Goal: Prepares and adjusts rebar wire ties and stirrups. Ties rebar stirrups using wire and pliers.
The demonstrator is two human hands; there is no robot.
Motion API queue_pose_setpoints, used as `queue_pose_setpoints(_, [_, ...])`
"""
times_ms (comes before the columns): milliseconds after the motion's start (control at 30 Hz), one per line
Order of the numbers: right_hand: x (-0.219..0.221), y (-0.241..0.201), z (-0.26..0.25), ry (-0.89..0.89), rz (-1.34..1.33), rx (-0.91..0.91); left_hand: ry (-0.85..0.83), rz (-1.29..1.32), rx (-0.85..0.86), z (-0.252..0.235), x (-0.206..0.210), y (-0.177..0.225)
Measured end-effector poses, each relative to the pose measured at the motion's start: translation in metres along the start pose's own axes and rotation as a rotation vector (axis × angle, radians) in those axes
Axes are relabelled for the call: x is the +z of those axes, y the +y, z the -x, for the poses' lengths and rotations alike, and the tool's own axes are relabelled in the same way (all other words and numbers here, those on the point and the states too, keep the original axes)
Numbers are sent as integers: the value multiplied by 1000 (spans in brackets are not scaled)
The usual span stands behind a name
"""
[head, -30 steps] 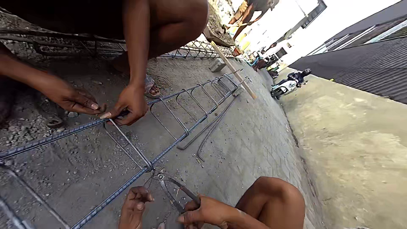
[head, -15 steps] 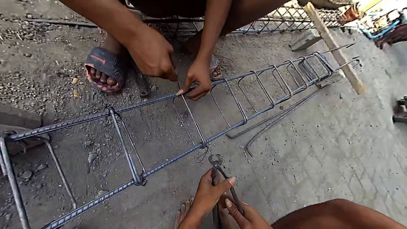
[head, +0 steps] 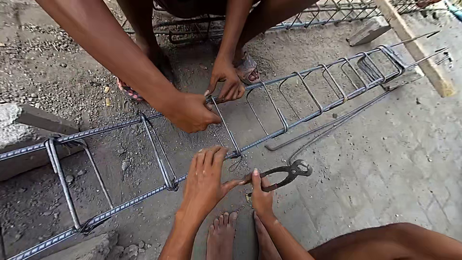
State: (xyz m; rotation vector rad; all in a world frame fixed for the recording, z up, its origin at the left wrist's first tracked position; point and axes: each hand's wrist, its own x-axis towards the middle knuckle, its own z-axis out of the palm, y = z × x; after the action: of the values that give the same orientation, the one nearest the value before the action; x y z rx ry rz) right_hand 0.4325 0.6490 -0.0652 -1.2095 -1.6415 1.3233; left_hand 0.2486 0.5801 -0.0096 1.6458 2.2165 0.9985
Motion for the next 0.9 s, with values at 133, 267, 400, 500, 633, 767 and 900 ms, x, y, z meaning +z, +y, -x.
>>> queue_pose_setpoints(133, [8, 3, -9, -92, 111, 121, -220, -60, -130, -15, 16, -8])
queue_pose_setpoints(267, [27, -7, -4, 108, -74, -18, -46, -113, -80, -8, 28, -13])
queue_pose_setpoints(400, [36, -1, 6, 63, 29, 61, -9, -133, -172, -13, 27, -4])
queue_pose_setpoints(500, [41, -5, 11, 104, -37, -57, 0, -143, -249, -18, 24, 3])
queue_pose_setpoints(633, [48, 5, 8, 136, 82, -103, -16, -129, -258, -15, 25, 2])
queue_pose_setpoints(767, [45, -3, 6, 54, 221, 142, -27, -77, -214, -11, 23, -6])
queue_pose_setpoints(900, [45, 3, 9, 144, 98, -122, -103, -16, -196, -7, 13, -9])
